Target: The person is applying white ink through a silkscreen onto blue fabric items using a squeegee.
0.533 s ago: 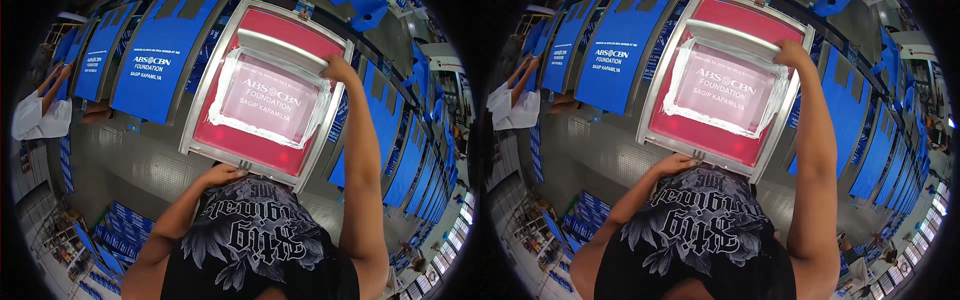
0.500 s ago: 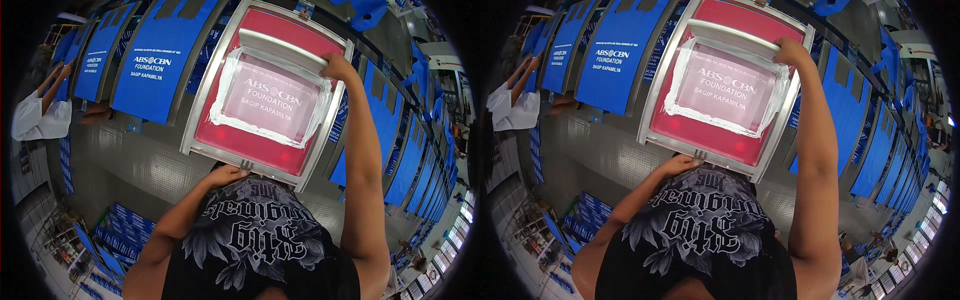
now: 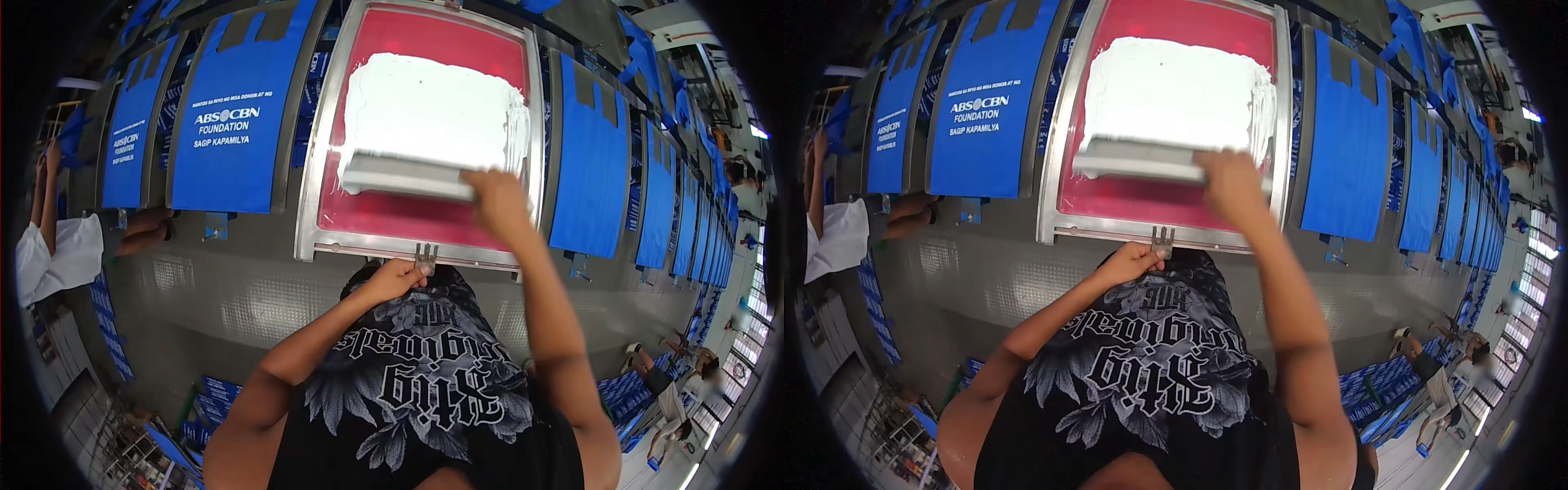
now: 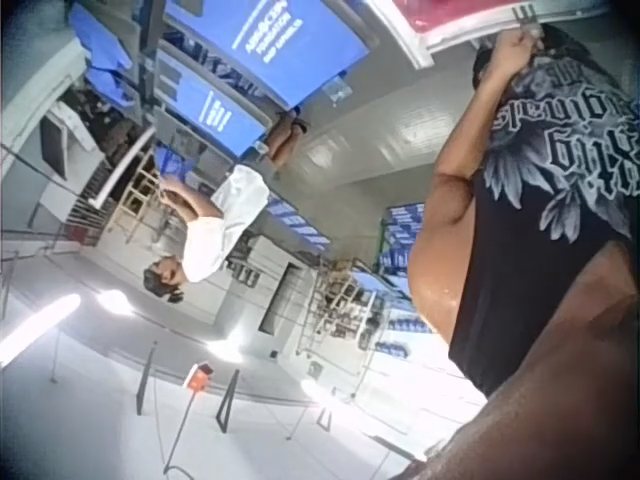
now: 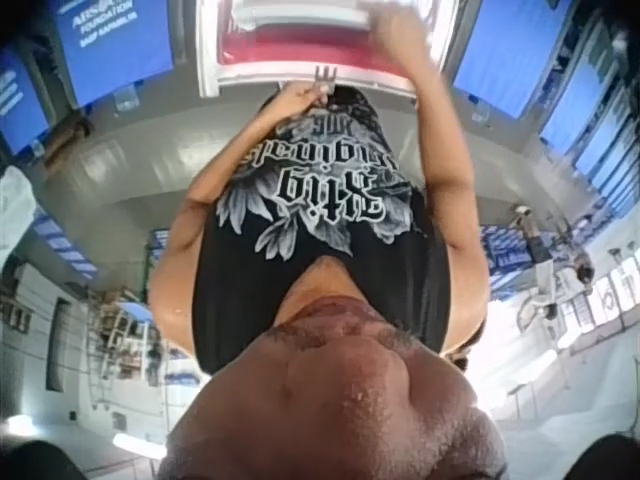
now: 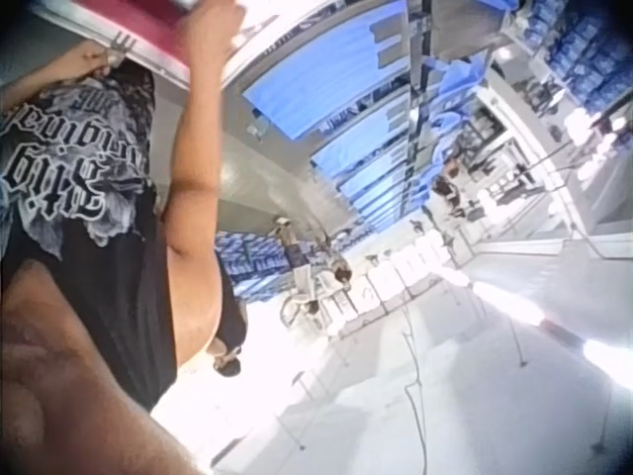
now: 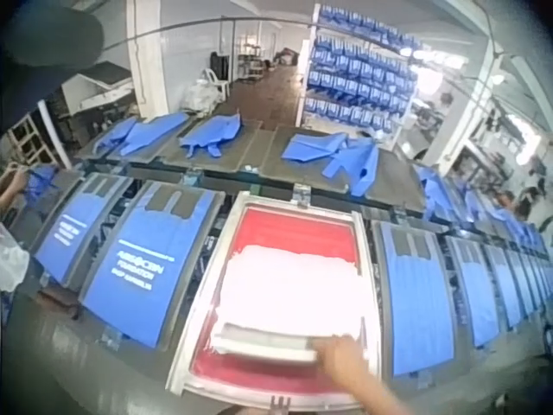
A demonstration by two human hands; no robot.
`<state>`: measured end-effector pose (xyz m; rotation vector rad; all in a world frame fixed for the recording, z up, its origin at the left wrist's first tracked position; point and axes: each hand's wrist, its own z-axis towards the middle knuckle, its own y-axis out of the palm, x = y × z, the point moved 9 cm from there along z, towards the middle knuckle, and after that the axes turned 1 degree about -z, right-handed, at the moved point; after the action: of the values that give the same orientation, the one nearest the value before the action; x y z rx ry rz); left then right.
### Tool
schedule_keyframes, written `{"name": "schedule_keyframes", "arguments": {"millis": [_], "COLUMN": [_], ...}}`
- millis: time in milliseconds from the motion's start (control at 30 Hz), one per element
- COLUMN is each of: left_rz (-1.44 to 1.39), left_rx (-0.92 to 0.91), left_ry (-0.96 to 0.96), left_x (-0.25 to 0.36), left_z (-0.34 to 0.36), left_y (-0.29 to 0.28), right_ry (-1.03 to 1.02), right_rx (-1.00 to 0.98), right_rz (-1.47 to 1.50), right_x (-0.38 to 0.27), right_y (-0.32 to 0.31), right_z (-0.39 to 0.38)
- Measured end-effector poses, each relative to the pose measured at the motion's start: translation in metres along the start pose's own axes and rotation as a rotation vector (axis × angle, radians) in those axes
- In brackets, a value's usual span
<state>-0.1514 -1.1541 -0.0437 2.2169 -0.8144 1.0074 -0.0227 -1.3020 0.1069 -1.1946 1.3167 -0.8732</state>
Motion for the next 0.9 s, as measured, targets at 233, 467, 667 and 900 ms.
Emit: {"name": "schedule_keyframes", "arguments": {"millis": [233,467,667,900], "left_rz": [0.318,0.713,0.631,0.316], "left_rx": [0.206,0.305,1.154,1.071], "left_ry": [-0.206,-0.185,0.036,0.187], "left_x": [-0.022,0.036,0.122,0.111], "left_z": [0.006,-0.013,-0.073,-0.052], "left_y": [-0.015,-0.029,-0.197,-0.194], "right_ry": [-0.026,0.145,0.246,0.392], "right_rx": [0.137,0.09,0.086,0.171], "right_rz": [0.042,0.369,1.055,1.168], "right_x": [0.0,0.129,0.17,0.195], "right_y": [-0.006,0.007,0.053,0.034], "right_z": [-0.042,-0.051,-0.011,-0.03]}}
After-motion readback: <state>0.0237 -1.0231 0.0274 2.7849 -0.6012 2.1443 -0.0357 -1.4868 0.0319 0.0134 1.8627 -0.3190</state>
